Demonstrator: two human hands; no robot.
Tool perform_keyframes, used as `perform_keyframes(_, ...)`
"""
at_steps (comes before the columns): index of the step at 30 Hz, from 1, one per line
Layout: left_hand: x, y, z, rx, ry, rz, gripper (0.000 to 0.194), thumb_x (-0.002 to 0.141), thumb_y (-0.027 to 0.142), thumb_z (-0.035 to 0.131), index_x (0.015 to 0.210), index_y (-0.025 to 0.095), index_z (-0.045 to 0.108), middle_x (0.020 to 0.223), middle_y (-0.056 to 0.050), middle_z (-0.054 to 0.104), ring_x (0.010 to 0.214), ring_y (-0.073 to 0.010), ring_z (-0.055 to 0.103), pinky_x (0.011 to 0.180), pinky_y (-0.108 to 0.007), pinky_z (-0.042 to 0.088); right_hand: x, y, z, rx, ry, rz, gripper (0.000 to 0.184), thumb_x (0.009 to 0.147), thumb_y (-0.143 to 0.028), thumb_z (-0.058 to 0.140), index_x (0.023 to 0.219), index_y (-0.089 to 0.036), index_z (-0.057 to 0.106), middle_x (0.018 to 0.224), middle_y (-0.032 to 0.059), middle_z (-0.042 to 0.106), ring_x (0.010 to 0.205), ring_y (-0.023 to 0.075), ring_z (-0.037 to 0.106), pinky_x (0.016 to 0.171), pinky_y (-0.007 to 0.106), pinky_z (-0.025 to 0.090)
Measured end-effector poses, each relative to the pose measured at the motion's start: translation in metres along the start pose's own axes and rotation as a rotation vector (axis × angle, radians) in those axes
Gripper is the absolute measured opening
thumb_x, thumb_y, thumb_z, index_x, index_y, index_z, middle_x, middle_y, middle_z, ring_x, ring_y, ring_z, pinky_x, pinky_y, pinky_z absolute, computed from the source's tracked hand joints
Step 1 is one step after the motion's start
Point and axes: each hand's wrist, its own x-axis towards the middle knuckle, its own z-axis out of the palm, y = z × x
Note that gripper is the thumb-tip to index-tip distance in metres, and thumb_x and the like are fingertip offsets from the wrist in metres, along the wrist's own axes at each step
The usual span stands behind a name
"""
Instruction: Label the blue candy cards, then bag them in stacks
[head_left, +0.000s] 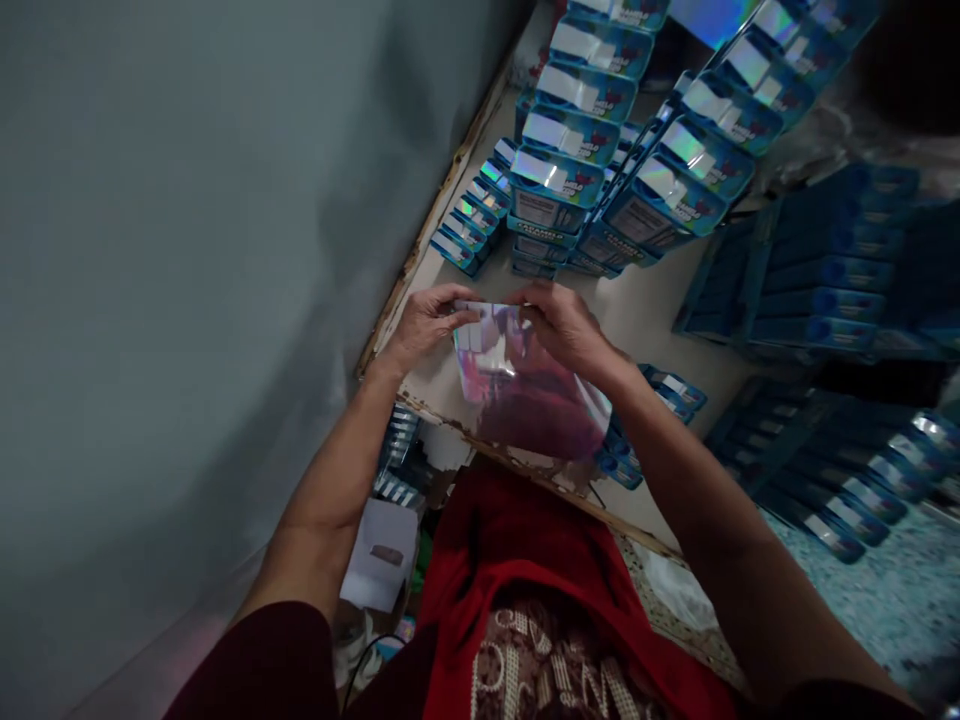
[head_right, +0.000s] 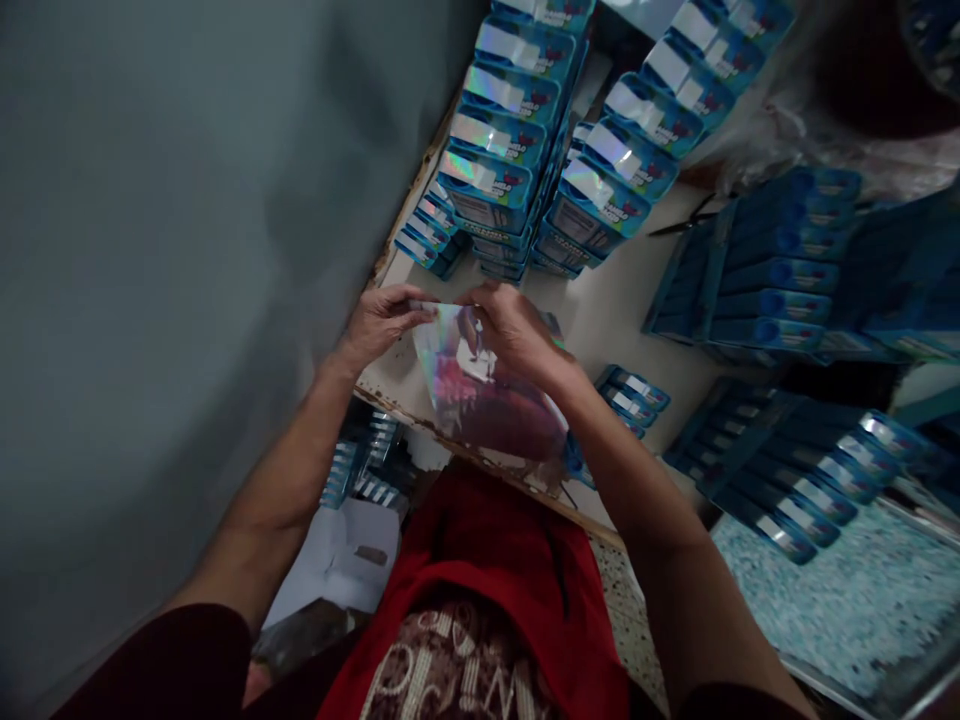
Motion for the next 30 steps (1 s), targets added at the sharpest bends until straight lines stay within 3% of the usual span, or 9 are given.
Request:
perform_keyframes(4,0.001,0.011,0.025,0.102,0.033,-0.039,0.015,0.083,0.035,0.086,0.086,0.021,0.086,0.087,-0.007,0.081,0.082,-0.0213,0.07,0.077,-0.031,0.054,-0.008,0.017,-0.007,-0.057,0.041,0.053,0.017,0.097,-0.019,0.066,0.095,-0.023,0.082,0.099,0.0049,0.079,0.102,0.0274,0.07,0.101,0.042,0.054)
perform_keyframes(8,0.012,0.017,0.033,0.309,0.031,-0.128,0.011,0.085,0.027,0.079,0.085,0.018,0.084,0.082,-0.005,0.08,0.078,-0.0201,0.068,0.072,-0.03,0.049,-0.012,0.031,0.011,-0.355,0.191,-0.027,0.022,0.104,-0.026,0.063,0.115,-0.023,0.081,0.12,0.0111,0.077,0.121,0.033,0.064,0.113,0.051,0.048)
perform_keyframes(11,0.012,0.024,0.032,0.378,0.006,-0.133,0.016,0.09,0.028,0.072,0.089,0.017,0.083,0.087,-0.005,0.081,0.083,-0.0202,0.07,0.073,-0.029,0.048,-0.014,0.025,0.03,-0.475,0.257,-0.063,0.029,0.108,-0.028,0.057,0.127,-0.023,0.079,0.122,0.0129,0.075,0.121,0.0341,0.061,0.111,0.054,0.048)
perform_keyframes(17,0.002,0.043,0.036,0.529,0.038,-0.101,0.02,0.094,0.031,0.068,0.092,0.018,0.083,0.088,-0.007,0.082,0.086,-0.0227,0.072,0.078,-0.031,0.051,-0.012,0.01,0.06,-0.524,0.212,-0.103,0.036,0.114,-0.025,0.046,0.131,-0.022,0.077,0.116,0.0132,0.077,0.112,0.0311,0.061,0.102,0.049,0.05)
perform_keyframes(21,0.001,0.044,0.041,0.656,0.12,-0.113,0.021,0.096,0.032,0.069,0.093,0.018,0.084,0.092,-0.01,0.083,0.088,-0.0251,0.074,0.083,-0.034,0.051,-0.03,0.006,0.076,-0.551,0.197,-0.097,0.043,0.112,-0.022,0.048,0.151,-0.014,0.064,0.149,0.0195,0.068,0.127,0.0346,0.059,0.106,0.051,0.047)
perform_keyframes(23,0.0,0.043,0.041,0.679,0.138,-0.134,0.022,0.097,0.032,0.068,0.093,0.018,0.085,0.092,-0.011,0.083,0.088,-0.0255,0.074,0.083,-0.035,0.051,-0.043,0.003,0.081,-0.557,0.192,-0.091,0.043,0.111,-0.025,0.053,0.152,-0.014,0.062,0.159,0.0197,0.062,0.134,0.0353,0.056,0.109,0.05,0.045)
perform_keyframes(26,-0.002,0.041,0.038,0.666,0.137,-0.132,0.024,0.098,0.033,0.066,0.093,0.018,0.085,0.09,-0.009,0.082,0.085,-0.0239,0.072,0.079,-0.034,0.05,-0.057,-0.005,0.081,-0.537,0.184,-0.071,0.033,0.111,-0.03,0.057,0.139,-0.019,0.07,0.146,0.0151,0.072,0.127,0.0323,0.058,0.108,0.048,0.042)
perform_keyframes(30,-0.005,0.038,0.033,0.653,0.163,-0.095,0.025,0.098,0.035,0.066,0.093,0.019,0.084,0.087,-0.007,0.081,0.079,-0.0213,0.07,0.075,-0.032,0.048,-0.061,-0.018,0.071,-0.479,0.194,0.033,0.016,0.108,-0.033,0.063,0.109,-0.025,0.077,0.107,0.0094,0.077,0.108,0.0294,0.06,0.095,0.043,0.041)
